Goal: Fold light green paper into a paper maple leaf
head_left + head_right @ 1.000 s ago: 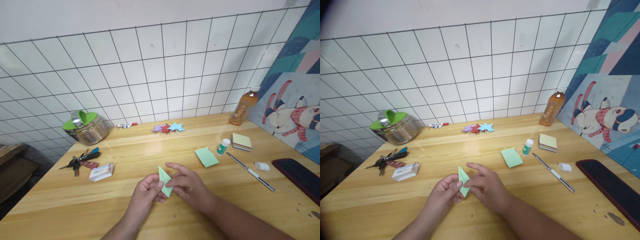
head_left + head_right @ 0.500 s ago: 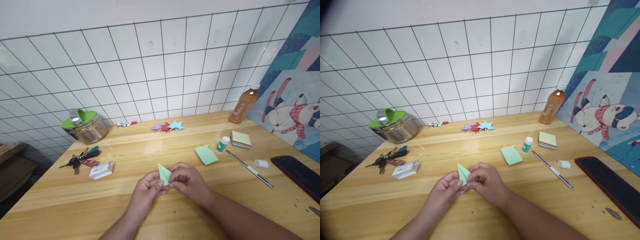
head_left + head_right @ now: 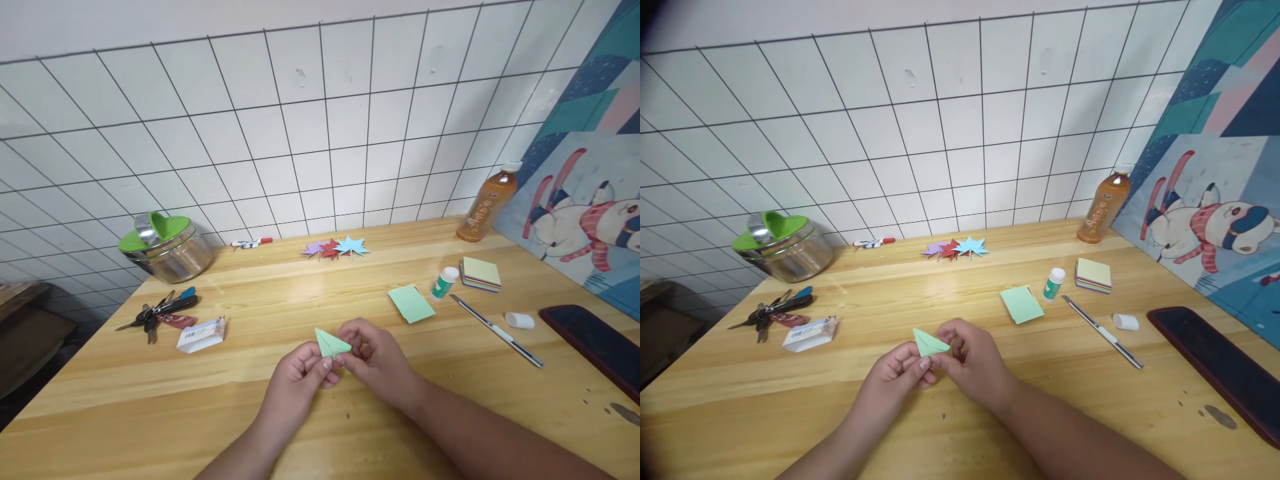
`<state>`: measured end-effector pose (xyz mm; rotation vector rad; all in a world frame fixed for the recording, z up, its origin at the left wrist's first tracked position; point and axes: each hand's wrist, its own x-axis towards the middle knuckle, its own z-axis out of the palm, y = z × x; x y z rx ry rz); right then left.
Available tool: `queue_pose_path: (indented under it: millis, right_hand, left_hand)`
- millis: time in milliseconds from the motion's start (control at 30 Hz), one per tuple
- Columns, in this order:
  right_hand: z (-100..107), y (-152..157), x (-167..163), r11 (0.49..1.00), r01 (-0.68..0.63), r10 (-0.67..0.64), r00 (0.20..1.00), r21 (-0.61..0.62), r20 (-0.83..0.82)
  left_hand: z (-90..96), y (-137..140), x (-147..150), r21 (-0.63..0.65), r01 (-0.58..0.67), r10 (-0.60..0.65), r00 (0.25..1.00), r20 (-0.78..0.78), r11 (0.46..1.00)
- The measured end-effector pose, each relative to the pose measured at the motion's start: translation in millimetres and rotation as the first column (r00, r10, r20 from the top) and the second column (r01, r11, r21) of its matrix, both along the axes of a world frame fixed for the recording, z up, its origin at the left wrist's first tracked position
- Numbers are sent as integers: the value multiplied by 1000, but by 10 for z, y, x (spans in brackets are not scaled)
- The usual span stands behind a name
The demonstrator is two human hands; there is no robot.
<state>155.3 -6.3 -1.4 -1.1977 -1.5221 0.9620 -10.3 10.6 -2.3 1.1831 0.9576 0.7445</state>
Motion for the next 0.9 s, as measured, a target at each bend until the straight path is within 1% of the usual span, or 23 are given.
queue_pose_path:
  millis: [67, 200, 267, 367, 500, 700, 900]
  right_hand:
    - [8, -6, -11, 997, 22, -29, 996, -79, -81]
    - [0, 24, -17, 975, 10, -36, 992, -220, -117]
    - [-13, 44, -13, 965, -15, -24, 989, -263, -145]
    - [-21, 56, -3, 954, -14, -39, 984, -300, -171]
    - [6, 40, -1, 949, -44, -24, 977, -312, -211]
    - [26, 22, -15, 954, -52, -9, 979, -296, -202]
    - [-19, 44, 3, 956, 2, -52, 985, -292, -166]
  left_hand:
    - [0, 5, -2, 5, -12, 12, 1000, -5, 1000]
    - [-6, 8, -5, 19, -4, 4, 1000, -3, 1000]
    - [-9, 4, -1, 28, -7, 7, 1000, 3, 1000]
    - [-1, -8, 7, 38, -9, 8, 1000, 18, 999]
    - [10, -22, 13, 57, -2, 0, 1000, 27, 998]
    - [-3, -22, 26, 16, -10, 10, 1000, -7, 1000]
    - [51, -29, 20, 43, 8, -7, 1000, -27, 999]
